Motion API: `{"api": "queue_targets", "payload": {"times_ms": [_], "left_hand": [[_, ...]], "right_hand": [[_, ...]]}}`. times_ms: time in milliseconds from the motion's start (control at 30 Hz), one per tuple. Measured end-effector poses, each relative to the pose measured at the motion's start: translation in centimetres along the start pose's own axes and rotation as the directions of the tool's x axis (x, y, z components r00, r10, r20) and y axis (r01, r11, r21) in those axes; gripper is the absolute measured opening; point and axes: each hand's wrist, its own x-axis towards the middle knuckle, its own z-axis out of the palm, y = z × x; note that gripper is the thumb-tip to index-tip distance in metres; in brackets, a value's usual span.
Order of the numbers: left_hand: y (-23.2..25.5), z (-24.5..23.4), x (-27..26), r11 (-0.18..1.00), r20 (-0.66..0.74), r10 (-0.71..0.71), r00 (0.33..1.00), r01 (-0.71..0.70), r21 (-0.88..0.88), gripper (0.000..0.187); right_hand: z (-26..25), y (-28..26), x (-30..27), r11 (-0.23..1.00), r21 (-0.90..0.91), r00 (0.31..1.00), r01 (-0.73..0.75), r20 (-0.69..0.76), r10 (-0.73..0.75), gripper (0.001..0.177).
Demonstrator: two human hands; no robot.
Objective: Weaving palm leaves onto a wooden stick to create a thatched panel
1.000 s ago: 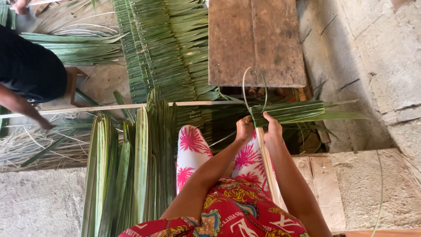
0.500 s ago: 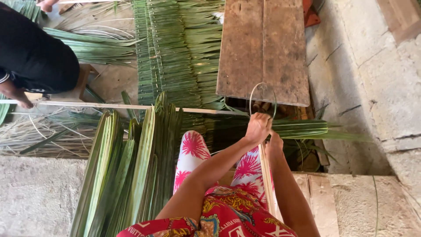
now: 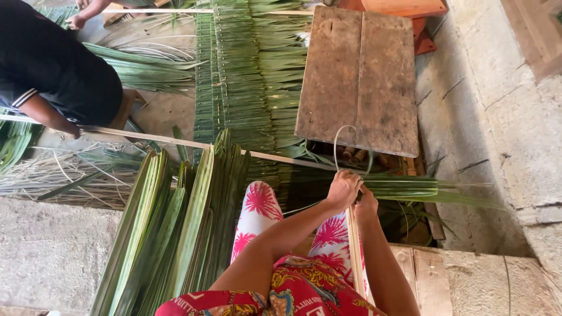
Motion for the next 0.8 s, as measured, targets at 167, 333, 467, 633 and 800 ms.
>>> {"api": "queue_targets", "payload": {"times_ms": [167, 333, 467, 633, 800], "left_hand": [[2.9, -3.5, 5.3, 0.966, 0.017, -0.014, 1.000, 0.018, -0.259, 0.021], [7.9, -12.6, 10.1, 0.809, -0.033, -0.105, 0.994, 0.066, -0.584, 0.025], [7.3, -15.2, 6.3, 0.793, 0.201, -0.180, 0.963, 0.263, -0.550, 0.051], [0.6, -2.7, 1.1, 0.926, 0.266, -0.140, 0.954, 0.221, -0.304, 0.036], [1.4, -2.5, 4.0, 0.917, 0.268, -0.189, 0.945, 0.267, -0.296, 0.023]], "right_hand": [[-3.5, -3.8, -5.7, 0.588, 0.771, 0.946, -0.244, 0.056, 0.319, 0.058], [0.0, -1.6, -3.2, 0.313, 0.928, 0.916, -0.204, 0.067, 0.396, 0.065], [1.4, 1.8, -2.5, 0.939, 0.308, 0.983, 0.154, -0.148, -0.112, 0.065], [-4.0, -4.5, -7.0, 0.322, 0.880, 0.900, -0.348, 0.218, 0.376, 0.075], [2.1, 5.2, -1.5, 0.898, 0.346, 0.962, 0.273, -0.105, -0.252, 0.063]]}}
